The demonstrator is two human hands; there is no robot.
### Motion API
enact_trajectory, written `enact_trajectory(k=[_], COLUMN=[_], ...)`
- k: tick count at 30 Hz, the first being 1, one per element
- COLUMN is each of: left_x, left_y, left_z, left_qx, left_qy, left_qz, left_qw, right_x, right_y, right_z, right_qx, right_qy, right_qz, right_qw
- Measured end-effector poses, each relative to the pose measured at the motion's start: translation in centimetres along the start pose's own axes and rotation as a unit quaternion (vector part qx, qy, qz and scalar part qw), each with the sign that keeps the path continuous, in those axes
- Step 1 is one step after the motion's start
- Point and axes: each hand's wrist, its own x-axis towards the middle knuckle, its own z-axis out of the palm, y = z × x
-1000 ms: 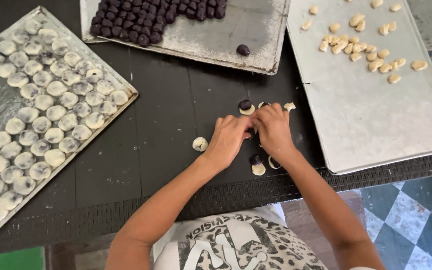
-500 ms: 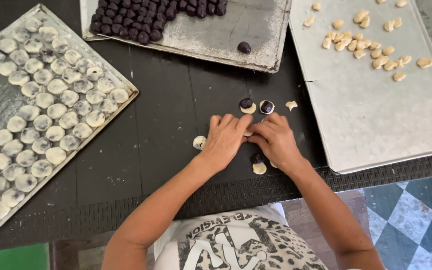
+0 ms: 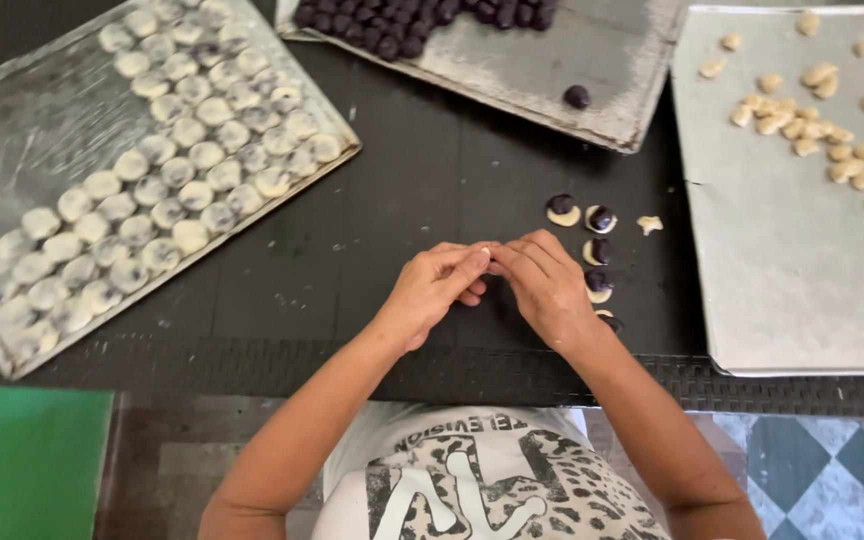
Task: The person assembles small confections by hand, placing dark round centers onto light-colored dough pieces on a table. They then arrange the assembled items onto a metal tray and later handle additional light-colored dough pieces.
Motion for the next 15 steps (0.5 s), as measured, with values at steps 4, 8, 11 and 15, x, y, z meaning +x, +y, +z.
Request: enact_trajectory(k=[4, 8, 11, 15], left_x=[-0.7, -2.2, -2.9, -2.9], left_y=[-3.6, -4.1, -3.7, -2.1], left_z=[-1.8, -3.9, -5.1, -6.9], left_qx=[-0.119, -0.266, -0.263, 0.31], left_qy=[0.022, 0.026, -0.006, -0.041], left_qz=[-0.017, -0.118, -0.147, 0.01], left_qw=[0.993, 0.956, 0.954, 0.95], right_x=[0.5, 0.8, 1.3, 0.1], right_y=[-2.7, -4.7, -5.7, -5.8], right_z=[0.9, 0.8, 1.5, 3.9], right_qx=[0.115, 0.153, 0.15, 0.13], right_qy=[0.005, -0.03, -0.027, -0.068], right_qz=[0.057, 0.066, -0.001, -0.042], right_qw=[0.992, 0.985, 0.988, 0.988])
